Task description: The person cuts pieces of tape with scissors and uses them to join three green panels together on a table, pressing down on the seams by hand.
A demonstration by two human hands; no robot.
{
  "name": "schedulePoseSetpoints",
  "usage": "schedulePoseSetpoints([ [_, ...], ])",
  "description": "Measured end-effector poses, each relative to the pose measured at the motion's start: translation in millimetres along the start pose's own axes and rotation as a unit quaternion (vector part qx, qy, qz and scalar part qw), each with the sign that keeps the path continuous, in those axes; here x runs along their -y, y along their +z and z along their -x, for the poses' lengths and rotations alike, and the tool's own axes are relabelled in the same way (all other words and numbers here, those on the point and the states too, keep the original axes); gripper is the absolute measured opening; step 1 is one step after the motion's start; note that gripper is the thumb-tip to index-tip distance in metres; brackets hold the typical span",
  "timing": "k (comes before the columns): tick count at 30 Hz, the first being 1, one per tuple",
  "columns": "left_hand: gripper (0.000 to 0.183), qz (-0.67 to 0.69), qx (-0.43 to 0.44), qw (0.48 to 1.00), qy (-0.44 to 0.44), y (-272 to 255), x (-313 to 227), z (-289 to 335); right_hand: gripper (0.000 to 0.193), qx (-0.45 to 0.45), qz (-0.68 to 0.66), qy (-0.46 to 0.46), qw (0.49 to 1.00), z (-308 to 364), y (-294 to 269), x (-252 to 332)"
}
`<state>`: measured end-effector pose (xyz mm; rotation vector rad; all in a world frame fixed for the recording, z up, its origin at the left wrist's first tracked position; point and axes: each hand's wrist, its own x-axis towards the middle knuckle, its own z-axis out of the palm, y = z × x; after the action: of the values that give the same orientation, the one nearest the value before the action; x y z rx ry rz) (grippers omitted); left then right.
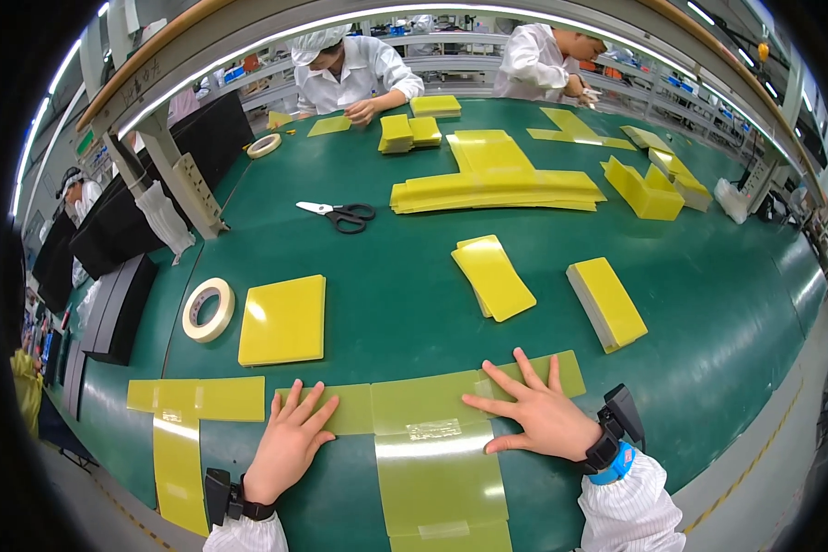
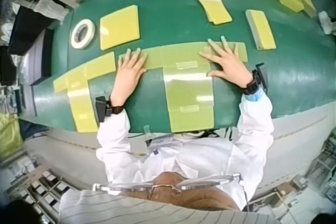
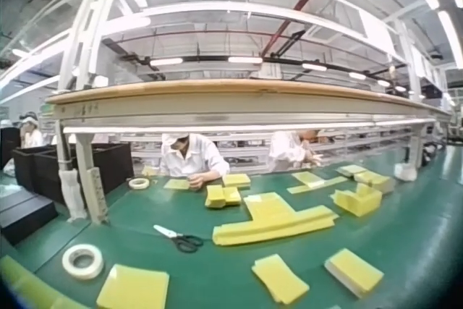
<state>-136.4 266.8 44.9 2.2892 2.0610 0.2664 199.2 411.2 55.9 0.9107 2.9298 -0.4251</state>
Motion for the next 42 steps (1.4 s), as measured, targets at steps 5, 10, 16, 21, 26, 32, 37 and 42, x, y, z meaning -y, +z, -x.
schedulePoseSetpoints([
  [5,0.048,0.017,0.008,1.000,0.000,0.3,-3.6,0.6,0.075,0.007,0.002,0.001,1.000,-0.5,0.9,1.2],
  [10,0.048,0.031,0.010,0.999,0.000,-0.7,-2.7,-0.8,0.075,0.008,0.000,0.004,1.000,-2.6,-0.9,1.3],
  [16,0.049,0.034,0.016,0.999,-0.006,-0.1,-4.4,-2.3,0.076,0.005,0.003,0.005,1.000,-3.1,-0.9,0.7],
  [21,0.049,0.036,0.019,0.999,-0.010,0.1,-4.7,-1.7,0.076,0.009,-0.001,0.007,1.000,-3.7,-1.0,0.4],
  [26,0.048,0.041,0.016,0.999,-0.015,0.4,-5.0,-0.7,0.076,0.013,0.000,0.008,1.000,-4.8,-1.9,0.9],
  [32,0.047,0.036,0.012,0.999,-0.013,-1.6,-6.5,-1.0,0.077,0.011,0.010,0.007,1.000,-3.7,-0.7,0.4],
  [37,0.046,0.014,0.000,1.000,-0.018,-1.6,-10.4,-1.9,0.076,0.016,0.006,0.012,1.000,-4.5,-1.7,0.4],
  [42,0.046,-0.016,-0.041,0.999,-0.020,-0.1,-12.4,-0.5,0.076,0.017,-0.003,0.012,1.000,-5.8,-1.9,1.5],
])
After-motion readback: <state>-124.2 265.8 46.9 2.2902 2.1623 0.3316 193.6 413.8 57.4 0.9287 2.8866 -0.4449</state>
